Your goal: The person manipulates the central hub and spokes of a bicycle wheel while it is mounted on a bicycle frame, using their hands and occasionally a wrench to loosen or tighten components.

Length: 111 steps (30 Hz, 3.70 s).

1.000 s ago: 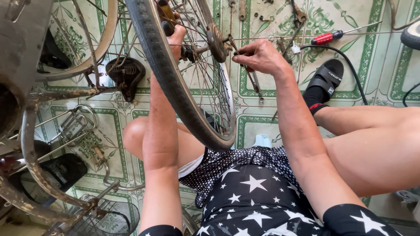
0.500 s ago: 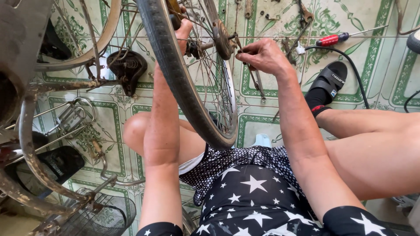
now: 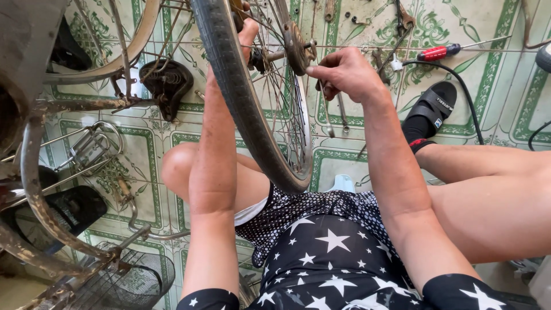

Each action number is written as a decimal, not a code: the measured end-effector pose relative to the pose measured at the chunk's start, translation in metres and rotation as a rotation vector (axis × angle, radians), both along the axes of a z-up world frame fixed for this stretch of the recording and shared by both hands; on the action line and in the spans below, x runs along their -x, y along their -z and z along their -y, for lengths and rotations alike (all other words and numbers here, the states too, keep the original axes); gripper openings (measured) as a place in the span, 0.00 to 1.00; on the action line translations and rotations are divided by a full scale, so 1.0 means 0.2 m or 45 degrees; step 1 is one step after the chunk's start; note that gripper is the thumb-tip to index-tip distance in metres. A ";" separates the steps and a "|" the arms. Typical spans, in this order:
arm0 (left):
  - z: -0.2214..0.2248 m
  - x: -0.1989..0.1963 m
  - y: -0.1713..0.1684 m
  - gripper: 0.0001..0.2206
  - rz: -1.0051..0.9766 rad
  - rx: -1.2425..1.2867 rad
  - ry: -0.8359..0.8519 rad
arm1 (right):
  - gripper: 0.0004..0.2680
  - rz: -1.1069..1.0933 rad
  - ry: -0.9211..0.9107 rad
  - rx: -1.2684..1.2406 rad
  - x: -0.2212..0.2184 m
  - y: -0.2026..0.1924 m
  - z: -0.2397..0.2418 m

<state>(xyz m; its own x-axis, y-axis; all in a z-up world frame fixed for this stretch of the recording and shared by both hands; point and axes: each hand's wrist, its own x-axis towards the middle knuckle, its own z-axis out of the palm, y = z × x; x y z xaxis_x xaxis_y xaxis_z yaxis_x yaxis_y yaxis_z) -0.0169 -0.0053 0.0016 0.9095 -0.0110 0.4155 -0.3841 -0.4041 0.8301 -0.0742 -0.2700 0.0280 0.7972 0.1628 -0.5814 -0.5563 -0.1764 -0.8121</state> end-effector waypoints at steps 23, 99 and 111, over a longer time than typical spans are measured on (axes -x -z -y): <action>0.01 -0.06 -0.10 0.10 -0.094 -0.013 -0.037 | 0.11 0.362 -0.128 0.242 0.01 0.25 0.13; -0.02 -0.09 0.04 0.09 -0.172 0.029 -0.006 | 0.11 0.323 -0.101 0.204 0.02 0.23 0.09; -0.07 -0.12 0.21 0.08 -0.078 -0.124 -0.223 | 0.11 0.304 -0.100 0.207 0.00 0.20 0.06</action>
